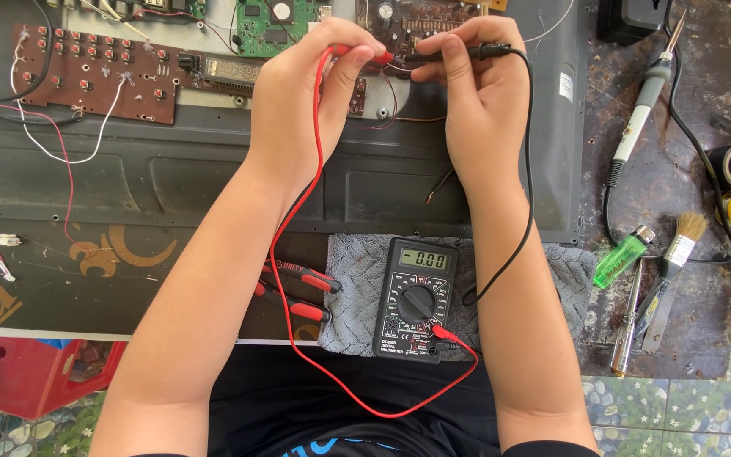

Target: Testing various components on a television circuit board using a digital multimeter to diagnose faults.

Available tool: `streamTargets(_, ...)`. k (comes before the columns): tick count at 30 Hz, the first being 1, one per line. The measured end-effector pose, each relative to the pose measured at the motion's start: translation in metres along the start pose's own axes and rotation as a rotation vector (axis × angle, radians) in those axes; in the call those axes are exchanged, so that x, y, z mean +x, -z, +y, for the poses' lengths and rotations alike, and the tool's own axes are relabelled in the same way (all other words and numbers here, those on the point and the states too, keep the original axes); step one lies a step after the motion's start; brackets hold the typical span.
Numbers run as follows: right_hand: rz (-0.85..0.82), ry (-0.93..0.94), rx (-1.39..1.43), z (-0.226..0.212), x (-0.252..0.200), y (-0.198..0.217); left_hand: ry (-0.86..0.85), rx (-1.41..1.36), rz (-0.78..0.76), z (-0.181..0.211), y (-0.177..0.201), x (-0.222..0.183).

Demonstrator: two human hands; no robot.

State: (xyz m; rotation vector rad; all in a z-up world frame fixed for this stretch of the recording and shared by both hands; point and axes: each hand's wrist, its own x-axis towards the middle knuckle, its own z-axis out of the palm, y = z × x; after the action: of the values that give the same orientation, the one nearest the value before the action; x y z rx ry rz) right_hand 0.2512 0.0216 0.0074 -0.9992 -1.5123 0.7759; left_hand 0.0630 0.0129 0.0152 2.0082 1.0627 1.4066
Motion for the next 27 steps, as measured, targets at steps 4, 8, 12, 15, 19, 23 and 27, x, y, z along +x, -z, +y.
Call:
streamTargets(4,-0.013,0.006,-0.01,0.0003,-0.0004,-0.0003,0.006,-0.009,0.003,0.0027,0.0005,0.0009)
streamTargets(8,-0.019,0.013,-0.031,0.0,-0.0001,0.0001,0.003,0.007,0.006,0.0021,-0.0001,0.0013)
streamTargets(12,-0.024,0.021,-0.028,-0.0004,0.0004,0.0001,-0.001,0.017,0.007,0.0016,0.0002,0.0011)
streamTargets(15,-0.018,0.02,-0.033,-0.0009,0.0011,0.0007,0.013,-0.016,0.018,0.0045,0.0001,0.0025)
streamTargets(19,-0.026,0.001,0.0,0.0013,0.0022,0.0023,0.077,0.016,0.023,0.0023,-0.0007,0.0024)
streamTargets(23,-0.037,0.003,0.021,0.0011,0.0023,0.0022,0.097,0.03,0.035,-0.0008,-0.0023,0.0016)
streamTargets(27,-0.04,0.006,0.039,0.0034,0.0027,0.0022,0.138,0.032,0.034,0.0005,-0.0019,0.0018)
